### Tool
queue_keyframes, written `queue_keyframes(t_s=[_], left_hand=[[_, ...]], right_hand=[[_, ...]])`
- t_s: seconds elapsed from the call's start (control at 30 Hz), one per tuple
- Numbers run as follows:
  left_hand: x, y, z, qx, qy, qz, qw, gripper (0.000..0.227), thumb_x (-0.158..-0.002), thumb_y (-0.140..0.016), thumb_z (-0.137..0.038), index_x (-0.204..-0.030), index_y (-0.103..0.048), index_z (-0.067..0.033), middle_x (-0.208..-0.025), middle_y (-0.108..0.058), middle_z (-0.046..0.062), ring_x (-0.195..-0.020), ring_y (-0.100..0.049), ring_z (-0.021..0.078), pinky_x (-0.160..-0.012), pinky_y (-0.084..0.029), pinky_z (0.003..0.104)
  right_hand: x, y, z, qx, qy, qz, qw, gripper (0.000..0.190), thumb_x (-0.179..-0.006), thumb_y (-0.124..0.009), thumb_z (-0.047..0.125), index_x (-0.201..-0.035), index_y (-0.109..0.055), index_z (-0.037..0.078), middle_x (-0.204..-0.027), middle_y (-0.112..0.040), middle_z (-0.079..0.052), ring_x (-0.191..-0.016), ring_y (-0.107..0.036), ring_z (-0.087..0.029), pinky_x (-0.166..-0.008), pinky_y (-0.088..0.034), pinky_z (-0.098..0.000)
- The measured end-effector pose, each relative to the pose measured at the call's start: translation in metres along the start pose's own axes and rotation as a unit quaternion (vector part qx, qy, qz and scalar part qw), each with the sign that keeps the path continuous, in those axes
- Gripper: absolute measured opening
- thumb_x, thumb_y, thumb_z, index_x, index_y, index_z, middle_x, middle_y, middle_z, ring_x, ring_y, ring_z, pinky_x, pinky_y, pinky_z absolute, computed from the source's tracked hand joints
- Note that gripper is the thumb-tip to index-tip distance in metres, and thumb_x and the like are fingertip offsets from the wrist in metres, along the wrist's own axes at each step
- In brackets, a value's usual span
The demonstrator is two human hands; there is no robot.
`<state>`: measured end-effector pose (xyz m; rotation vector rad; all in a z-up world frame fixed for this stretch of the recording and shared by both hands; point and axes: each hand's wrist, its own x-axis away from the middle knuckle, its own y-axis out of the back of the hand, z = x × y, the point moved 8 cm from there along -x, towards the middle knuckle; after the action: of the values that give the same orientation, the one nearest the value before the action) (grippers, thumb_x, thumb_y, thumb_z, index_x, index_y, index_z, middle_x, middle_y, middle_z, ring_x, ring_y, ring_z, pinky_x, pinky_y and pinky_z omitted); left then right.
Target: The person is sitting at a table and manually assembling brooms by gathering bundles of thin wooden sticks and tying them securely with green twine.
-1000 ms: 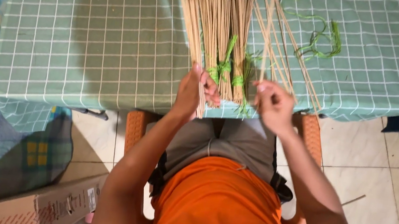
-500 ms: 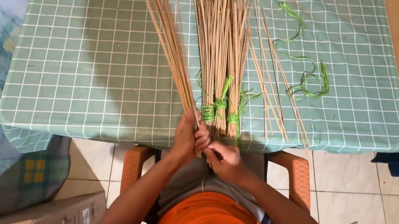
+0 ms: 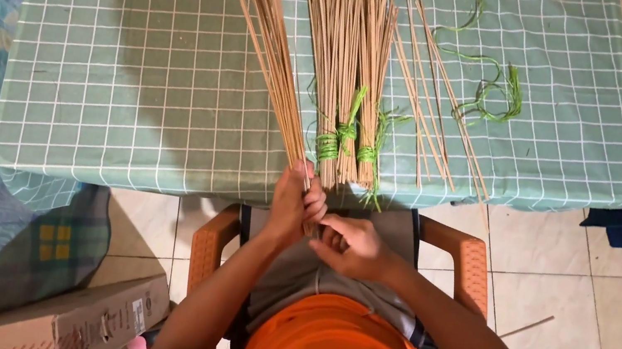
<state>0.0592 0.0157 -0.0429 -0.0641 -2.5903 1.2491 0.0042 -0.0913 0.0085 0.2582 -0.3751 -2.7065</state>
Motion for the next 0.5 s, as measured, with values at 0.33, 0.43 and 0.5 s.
queue_keyframes(t_s=[0.33,0.43,0.5], left_hand=[[0.023,-0.003,0.026,-0.023,0.013,0.017,1.0,0.041,-0.111,-0.037,-0.047,-0.102,-0.045,-0.0081,-0.056,-0.025,-0.003,-0.033,-0.026,0.0081,-0.027,-0.027,0.022],[0.028,-0.003,0.024,-0.017,0.003,0.014,1.0,0.039,-0.111,-0.036,-0.046,-0.1,-0.045,-0.0101,-0.056,-0.025,-0.004,-0.032,-0.027,0.0071,-0.026,-0.027,0.021],[0.029,-0.001,0.021,0.007,-0.018,0.013,1.0,0.039,-0.109,-0.039,-0.049,-0.099,-0.045,-0.012,-0.057,-0.024,-0.005,-0.033,-0.026,0.0058,-0.026,-0.026,0.02]], right_hand=[[0.027,0.004,-0.006,0.112,0.14,-0.015,0.984,0.014,-0.089,-0.081,0.011,-0.1,-0.078,0.005,-0.072,-0.074,-0.011,-0.053,-0.07,-0.028,-0.035,-0.051,-0.0326],[0.04,-0.001,-0.017,0.068,0.144,0.031,0.987,0.04,-0.08,-0.092,0.022,-0.109,-0.075,0.001,-0.075,-0.073,-0.013,-0.054,-0.07,-0.025,-0.037,-0.051,-0.0289],[0.042,-0.004,0.003,0.096,0.16,0.07,0.98,0.059,-0.075,-0.094,0.023,-0.122,-0.069,-0.003,-0.081,-0.073,-0.017,-0.063,-0.074,-0.029,-0.039,-0.056,-0.0336]])
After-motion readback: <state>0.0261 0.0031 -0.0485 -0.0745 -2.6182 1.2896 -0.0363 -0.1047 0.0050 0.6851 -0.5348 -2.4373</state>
